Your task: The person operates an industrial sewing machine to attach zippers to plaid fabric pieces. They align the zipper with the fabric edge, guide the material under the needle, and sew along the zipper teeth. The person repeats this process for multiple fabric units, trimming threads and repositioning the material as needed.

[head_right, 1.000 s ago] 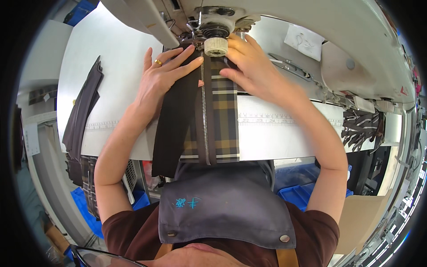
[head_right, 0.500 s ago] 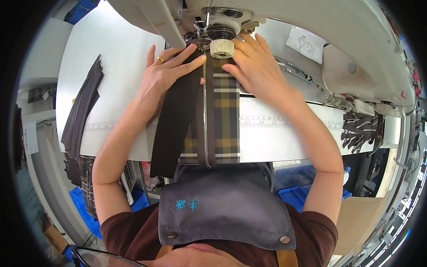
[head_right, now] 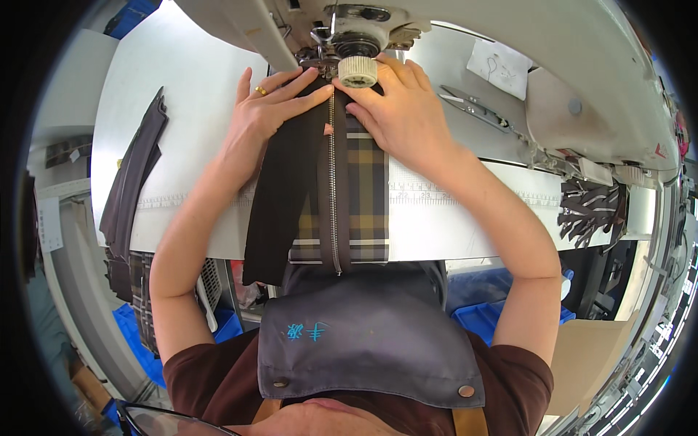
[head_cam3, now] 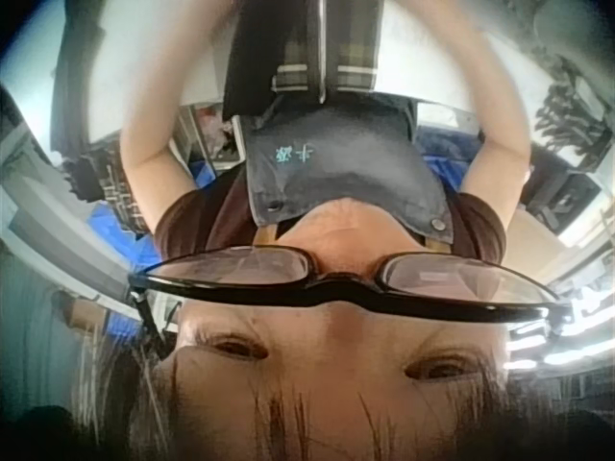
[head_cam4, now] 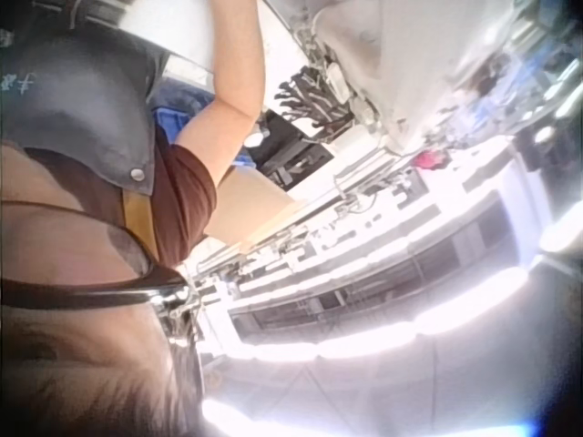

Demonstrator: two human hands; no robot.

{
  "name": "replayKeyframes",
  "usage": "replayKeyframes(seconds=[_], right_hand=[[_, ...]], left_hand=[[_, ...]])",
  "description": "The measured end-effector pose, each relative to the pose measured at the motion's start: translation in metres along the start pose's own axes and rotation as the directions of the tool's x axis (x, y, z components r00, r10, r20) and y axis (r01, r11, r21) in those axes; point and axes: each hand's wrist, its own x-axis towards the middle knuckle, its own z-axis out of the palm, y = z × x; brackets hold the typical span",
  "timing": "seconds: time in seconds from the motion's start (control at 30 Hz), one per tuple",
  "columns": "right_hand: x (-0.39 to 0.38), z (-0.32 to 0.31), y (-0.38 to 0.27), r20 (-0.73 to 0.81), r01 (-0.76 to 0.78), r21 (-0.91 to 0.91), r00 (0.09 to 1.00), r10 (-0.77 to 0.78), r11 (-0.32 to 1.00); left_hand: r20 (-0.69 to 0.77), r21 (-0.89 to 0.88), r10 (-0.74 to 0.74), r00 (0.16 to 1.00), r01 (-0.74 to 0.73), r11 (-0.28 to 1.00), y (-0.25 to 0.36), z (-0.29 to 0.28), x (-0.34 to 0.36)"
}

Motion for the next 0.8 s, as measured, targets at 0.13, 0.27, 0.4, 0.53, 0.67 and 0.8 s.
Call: replayKeyframes(seconds=[0.13, 0.27, 0.4, 0.53, 0.67, 0.8], right_hand=[[-0.007, -0.013, -0.002, -0.017, 0.065, 0.134, 0.998, -0.063, 0.989], [-0.082, -0.042, -0.058, 0.112, 0.103, 0.445, 0.979, -0.169, 0.89], [-0.122, -0.031, -0.107, 0.034, 0.155, 0.091, 0.987, -0.159, 0.984], [-0.119, -0.021, -0.116, -0.133, 0.08, 0.168, 0.989, -0.058, 0.983], [-0.106, -0.039, -0.104, -0.262, 0.136, 0.286, 0.963, -0.059, 0.949], [-0.121, -0.025, -0.097, -0.181, 0.124, 0.335, 0.981, -0.066, 0.934]], left_hand=[[0.029, 0.04, 0.02, 0.999, -0.021, 0.999, 0.0, -0.006, -0.006], [0.27, 0.02, 0.338, 0.902, -0.356, 0.934, 0.009, -0.036, -0.06], [0.13, 0.018, 0.201, 0.971, -0.205, 0.979, 0.071, -0.038, -0.118], [-0.051, -0.078, 0.047, 0.998, -0.051, 0.996, 0.087, -0.022, -0.13], [-0.064, -0.068, 0.035, 0.997, -0.039, 0.997, 0.082, -0.017, -0.132], [-0.067, -0.095, 0.033, 0.997, -0.04, 0.995, 0.082, -0.018, -0.13]])
